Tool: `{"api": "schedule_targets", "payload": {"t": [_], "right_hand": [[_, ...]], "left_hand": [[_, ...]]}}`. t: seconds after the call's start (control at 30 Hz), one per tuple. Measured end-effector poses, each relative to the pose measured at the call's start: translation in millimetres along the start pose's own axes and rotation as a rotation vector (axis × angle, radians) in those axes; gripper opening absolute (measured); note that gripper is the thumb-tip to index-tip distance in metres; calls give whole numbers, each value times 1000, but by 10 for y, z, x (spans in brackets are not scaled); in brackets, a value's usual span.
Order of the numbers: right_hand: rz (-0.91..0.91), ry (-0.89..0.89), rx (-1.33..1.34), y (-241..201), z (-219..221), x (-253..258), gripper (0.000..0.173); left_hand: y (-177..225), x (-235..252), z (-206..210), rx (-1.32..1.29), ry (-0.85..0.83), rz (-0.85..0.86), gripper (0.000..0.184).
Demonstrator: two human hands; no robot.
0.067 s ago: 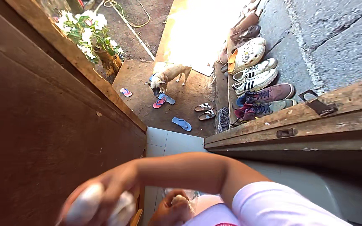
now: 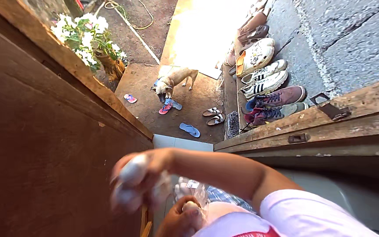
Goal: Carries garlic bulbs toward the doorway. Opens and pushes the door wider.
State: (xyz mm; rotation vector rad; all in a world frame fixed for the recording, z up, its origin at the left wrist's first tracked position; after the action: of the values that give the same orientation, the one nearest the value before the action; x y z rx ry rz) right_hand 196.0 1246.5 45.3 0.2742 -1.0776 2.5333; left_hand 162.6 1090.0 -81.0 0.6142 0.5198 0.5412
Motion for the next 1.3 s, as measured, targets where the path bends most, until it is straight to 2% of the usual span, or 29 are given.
{"api": "schedule_targets", "payload": {"t": [0.03,0.1,0.2,0.23,0.3,0.4,0.47,0.57,0.63,0.77,0.87,1.03,1.13,1.23,1.3], "right_hand": [[-59,42,-18,-265,-120,-379,29],[-203,291,-65,-668,-262,-1251,22],[-550,562,-95,-1015,-320,-2458,25],[-602,658,-115,-1055,-330,-2803,28],[-662,748,-148,-1086,-374,-3351,29],[-707,793,-204,-1108,-573,-3808,26],[-739,883,-179,-1113,-819,-4010,24],[-786,803,61,-1056,-1219,-4309,38],[-834,837,123,-1063,-1333,-4455,39],[-928,933,112,-1066,-1317,-4635,44],[-940,982,128,-1062,-1264,-4674,45],[-974,935,166,-986,-1256,-4812,51],[-919,1151,131,-1061,-1204,-4732,44],[-896,1221,137,-989,-1316,-4804,39],[-822,1388,133,-991,-1342,-4761,35]], "left_hand": [[85,99,16,31,-12,-39,24],[245,332,44,34,-70,-65,25],[467,777,31,78,-141,-80,24],[541,945,16,104,-152,-92,25],[702,1306,-14,162,-167,-112,24],[1010,1869,-57,235,-153,-122,22],[1252,2164,-9,270,-117,-134,22],[1547,2526,111,313,-164,-170,24],[1695,2757,200,354,-196,-199,26],[1879,3186,380,443,-214,-288,30],[1916,3474,491,478,-302,-371,31],[1940,3835,605,536,-431,-469,32],[1949,3985,572,525,-474,-496,30],[2024,4097,443,543,-479,-517,32],[2103,4128,307,550,-449,-515,35]]}}
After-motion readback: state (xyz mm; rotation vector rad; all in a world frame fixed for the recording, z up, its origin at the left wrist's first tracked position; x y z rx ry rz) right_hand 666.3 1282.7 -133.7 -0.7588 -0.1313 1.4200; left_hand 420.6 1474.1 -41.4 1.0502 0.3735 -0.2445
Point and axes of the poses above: each hand's wrist, its own x-axis towards the middle knuckle, its own z-axis out of the palm, y = z × x, the point moved 4 cm from there along x, towards the middle knuckle, and after that the axes turned 6 degrees about z, right-handed, at the moved point
